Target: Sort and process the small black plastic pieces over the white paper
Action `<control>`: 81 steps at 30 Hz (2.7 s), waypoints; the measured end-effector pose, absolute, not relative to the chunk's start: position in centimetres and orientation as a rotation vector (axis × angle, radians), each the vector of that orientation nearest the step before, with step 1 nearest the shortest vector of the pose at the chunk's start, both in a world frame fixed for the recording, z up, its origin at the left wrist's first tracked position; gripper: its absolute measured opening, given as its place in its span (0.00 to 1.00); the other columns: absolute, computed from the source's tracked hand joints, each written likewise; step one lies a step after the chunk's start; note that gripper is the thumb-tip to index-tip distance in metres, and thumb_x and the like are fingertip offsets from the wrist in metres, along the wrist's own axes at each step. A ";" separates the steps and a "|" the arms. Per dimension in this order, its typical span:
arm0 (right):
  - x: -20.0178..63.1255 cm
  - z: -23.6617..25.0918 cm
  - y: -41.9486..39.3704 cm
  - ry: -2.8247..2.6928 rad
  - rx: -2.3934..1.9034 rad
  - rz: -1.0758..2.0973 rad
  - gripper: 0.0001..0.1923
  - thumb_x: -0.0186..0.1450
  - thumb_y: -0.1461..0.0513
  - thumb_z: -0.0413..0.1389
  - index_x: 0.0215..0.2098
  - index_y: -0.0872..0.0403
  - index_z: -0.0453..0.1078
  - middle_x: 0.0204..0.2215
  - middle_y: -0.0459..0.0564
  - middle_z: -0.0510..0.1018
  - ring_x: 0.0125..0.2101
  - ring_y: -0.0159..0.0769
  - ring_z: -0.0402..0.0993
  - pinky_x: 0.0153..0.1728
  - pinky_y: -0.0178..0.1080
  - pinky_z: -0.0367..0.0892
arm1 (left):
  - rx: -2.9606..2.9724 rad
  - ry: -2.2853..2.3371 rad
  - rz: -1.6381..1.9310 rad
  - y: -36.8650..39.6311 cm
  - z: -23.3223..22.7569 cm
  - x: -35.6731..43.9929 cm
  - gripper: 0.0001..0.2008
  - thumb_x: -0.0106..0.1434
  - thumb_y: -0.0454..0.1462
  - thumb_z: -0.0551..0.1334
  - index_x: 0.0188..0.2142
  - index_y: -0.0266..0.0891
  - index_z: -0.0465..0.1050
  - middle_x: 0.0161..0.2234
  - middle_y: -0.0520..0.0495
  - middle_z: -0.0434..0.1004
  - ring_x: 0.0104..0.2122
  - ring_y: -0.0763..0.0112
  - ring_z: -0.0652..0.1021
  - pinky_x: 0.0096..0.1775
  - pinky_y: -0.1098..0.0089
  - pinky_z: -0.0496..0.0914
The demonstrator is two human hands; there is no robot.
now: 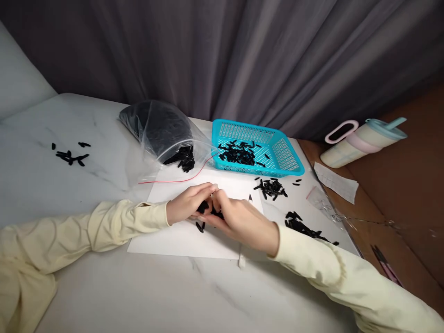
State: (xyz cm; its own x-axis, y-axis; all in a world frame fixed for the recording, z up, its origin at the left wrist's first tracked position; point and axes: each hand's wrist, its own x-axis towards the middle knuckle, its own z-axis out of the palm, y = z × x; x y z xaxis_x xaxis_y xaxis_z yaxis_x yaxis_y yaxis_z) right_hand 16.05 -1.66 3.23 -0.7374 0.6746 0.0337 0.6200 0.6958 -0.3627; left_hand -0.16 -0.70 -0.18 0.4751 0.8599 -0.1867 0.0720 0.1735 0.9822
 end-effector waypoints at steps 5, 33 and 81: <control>15.0 2.0 -1.5 -2.810 -1.025 0.275 0.14 0.70 0.54 0.39 0.40 0.56 0.55 0.28 0.52 0.76 0.21 0.39 0.73 0.16 0.35 0.45 | 1.485 0.944 0.799 -0.3 -0.4 -0.2 0.20 0.65 0.49 0.47 0.32 0.36 0.66 0.28 0.50 0.67 0.30 0.71 0.70 0.32 0.72 0.66; 16.8 -2.1 -3.9 -2.465 -0.968 0.088 0.12 0.71 0.64 0.36 0.36 0.56 0.60 0.24 0.49 0.72 0.20 0.32 0.66 0.16 0.34 0.54 | 1.556 1.011 0.531 -1.3 -0.1 0.2 0.17 0.64 0.47 0.47 0.30 0.37 0.63 0.24 0.54 0.62 0.25 0.76 0.65 0.27 0.76 0.62; 17.0 -1.3 -3.2 -1.431 -0.909 1.414 0.08 0.62 0.60 0.57 0.35 0.55 0.63 0.22 0.44 0.70 0.18 0.25 0.64 0.15 0.28 0.60 | 1.226 0.855 0.636 -0.8 0.0 -0.6 0.22 0.57 0.51 0.58 0.19 0.37 0.57 0.12 0.60 0.53 0.11 0.85 0.55 0.14 0.79 0.48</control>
